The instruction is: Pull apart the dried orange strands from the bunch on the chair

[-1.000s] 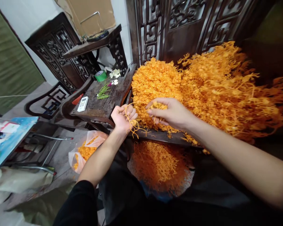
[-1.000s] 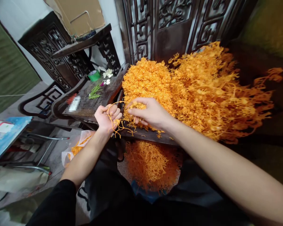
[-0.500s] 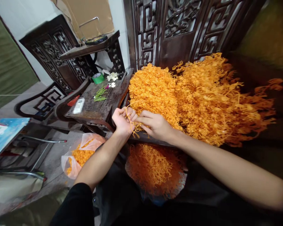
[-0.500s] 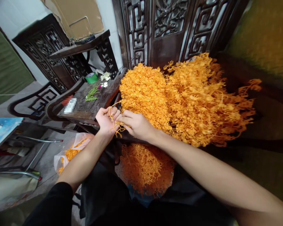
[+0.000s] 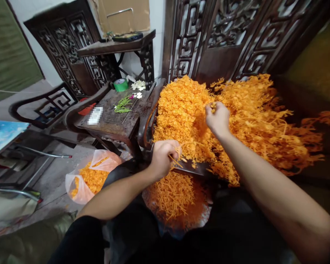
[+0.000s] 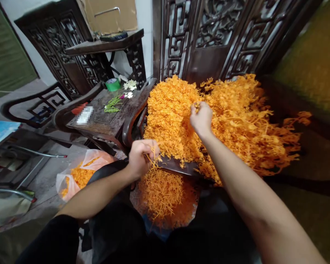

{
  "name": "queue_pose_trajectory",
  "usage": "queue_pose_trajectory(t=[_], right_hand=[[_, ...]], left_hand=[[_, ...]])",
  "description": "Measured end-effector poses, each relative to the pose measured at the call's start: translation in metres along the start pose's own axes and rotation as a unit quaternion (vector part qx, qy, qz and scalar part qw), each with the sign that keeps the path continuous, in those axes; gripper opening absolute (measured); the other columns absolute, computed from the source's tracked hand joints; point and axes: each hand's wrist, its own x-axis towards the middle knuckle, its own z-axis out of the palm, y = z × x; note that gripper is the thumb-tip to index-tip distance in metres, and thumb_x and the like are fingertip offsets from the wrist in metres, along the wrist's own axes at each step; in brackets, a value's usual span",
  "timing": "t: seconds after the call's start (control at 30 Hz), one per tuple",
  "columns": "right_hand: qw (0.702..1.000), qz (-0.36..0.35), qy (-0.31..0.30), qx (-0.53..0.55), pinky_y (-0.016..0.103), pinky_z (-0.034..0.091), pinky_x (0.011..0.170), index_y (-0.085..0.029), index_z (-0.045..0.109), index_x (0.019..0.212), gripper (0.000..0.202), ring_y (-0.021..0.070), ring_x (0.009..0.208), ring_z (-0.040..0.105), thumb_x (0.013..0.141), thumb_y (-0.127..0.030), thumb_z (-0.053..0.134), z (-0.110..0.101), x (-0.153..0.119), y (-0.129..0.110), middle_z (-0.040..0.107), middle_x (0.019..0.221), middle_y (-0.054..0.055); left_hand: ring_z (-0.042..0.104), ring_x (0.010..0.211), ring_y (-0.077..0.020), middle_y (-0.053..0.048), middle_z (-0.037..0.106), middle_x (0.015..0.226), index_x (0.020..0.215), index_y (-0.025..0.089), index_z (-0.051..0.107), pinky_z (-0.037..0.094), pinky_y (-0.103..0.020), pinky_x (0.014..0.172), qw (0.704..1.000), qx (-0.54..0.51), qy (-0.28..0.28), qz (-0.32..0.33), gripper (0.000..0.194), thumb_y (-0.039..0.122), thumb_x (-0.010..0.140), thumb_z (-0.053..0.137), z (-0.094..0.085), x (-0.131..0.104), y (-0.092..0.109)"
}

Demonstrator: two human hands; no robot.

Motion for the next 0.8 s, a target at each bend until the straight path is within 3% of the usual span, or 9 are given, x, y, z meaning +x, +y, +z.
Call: queue_pose_trajectory(t=[0.1,0.17,0.27,0.37,0.47,0.57,0.63,0.73,0.8], right_hand=[[0.999,-0.043,-0.009,0.005,0.049,0.048,0.097,-0.014,0.066,0.104,0.031,0.0313,0.101,0.062,0.094,-0.039,0.051,0.016,0.022,0.000,0.068,0.106,0.019],[0.996,-0.089,-0.029,-0.009,0.049,0.047,0.099,-0.015,0.067,0.103,0.036,0.0311,0.104,0.060,0.095,-0.046,0.050,0.032,0.036,-0.010,0.065,0.107,0.018],[0.984,-0.155,-0.077,-0.049,0.052,0.044,0.104,-0.014,0.069,0.109,0.051,0.0331,0.109,0.056,0.090,-0.060,0.057,0.056,0.061,-0.024,0.058,0.116,0.020],[0.968,-0.199,-0.120,-0.090,0.054,0.040,0.109,-0.011,0.066,0.129,0.079,0.0388,0.121,0.051,0.078,-0.072,0.068,0.068,0.082,-0.023,0.050,0.130,0.022],[0.959,-0.222,-0.128,-0.122,0.056,0.036,0.111,-0.014,0.058,0.144,0.083,0.0407,0.129,0.045,0.085,-0.073,0.056,0.066,0.087,-0.013,0.048,0.137,0.022],[0.954,-0.250,-0.109,-0.127,0.056,0.034,0.113,-0.013,0.046,0.154,0.075,0.0369,0.134,0.042,0.097,-0.061,0.039,0.054,0.078,-0.002,0.046,0.143,0.023],[0.960,-0.255,-0.049,-0.105,0.054,0.034,0.114,-0.009,0.042,0.155,0.071,0.0338,0.137,0.041,0.100,-0.052,0.033,0.041,0.069,0.005,0.045,0.144,0.025],[0.970,-0.225,0.063,-0.061,0.049,0.039,0.111,-0.008,0.055,0.145,0.063,0.0319,0.130,0.048,0.099,-0.046,0.038,0.017,0.052,0.022,0.052,0.134,0.028],[0.975,-0.197,0.084,-0.062,0.047,0.043,0.105,-0.012,0.062,0.136,0.053,0.0316,0.122,0.055,0.096,-0.044,0.048,-0.004,0.036,0.036,0.056,0.126,0.027]], left_hand=[[0.045,0.055,-0.0135,-0.002,0.049,0.052,0.049,0.019,0.048,0.032,-0.031,0.058,0.977,0.147,-0.152,-0.004,0.028,0.025,0.076,0.046,0.001,-0.004,-0.010],[0.043,0.056,-0.0125,0.000,0.046,0.053,0.050,0.019,0.044,0.032,-0.030,0.059,0.928,0.267,-0.260,0.004,0.032,0.027,0.081,0.047,0.001,-0.006,-0.012],[0.052,0.058,-0.0146,-0.001,0.056,0.057,0.056,0.018,0.056,0.035,-0.030,0.060,0.800,0.455,-0.392,0.004,0.029,0.031,0.082,0.053,0.006,-0.010,-0.018],[0.068,0.070,-0.0244,-0.009,0.075,0.078,0.080,0.018,0.076,0.044,-0.034,0.059,0.665,0.570,-0.482,-0.012,0.031,0.038,0.085,0.053,0.010,-0.018,-0.032],[0.075,0.083,-0.0310,-0.014,0.079,0.094,0.095,0.015,0.081,0.050,-0.038,0.059,0.585,0.599,-0.546,-0.018,0.038,0.038,0.089,0.050,0.009,-0.026,-0.050],[0.076,0.085,-0.0310,-0.014,0.080,0.092,0.093,0.015,0.081,0.053,-0.039,0.060,0.565,0.617,-0.548,-0.017,0.027,0.025,0.085,0.058,0.003,-0.034,-0.067],[0.076,0.087,-0.0307,-0.015,0.079,0.089,0.088,0.015,0.081,0.056,-0.042,0.070,0.564,0.638,-0.524,-0.010,0.020,0.017,0.083,0.062,0.000,-0.038,-0.076],[0.074,0.097,-0.0339,-0.019,0.078,0.093,0.082,0.013,0.080,0.055,-0.050,0.087,0.558,0.670,-0.490,-0.013,0.016,0.011,0.084,0.064,-0.004,-0.044,-0.087],[0.073,0.100,-0.0367,-0.021,0.077,0.098,0.085,0.011,0.080,0.055,-0.054,0.088,0.552,0.688,-0.469,-0.041,0.020,0.007,0.086,0.061,-0.008,-0.048,-0.097]])
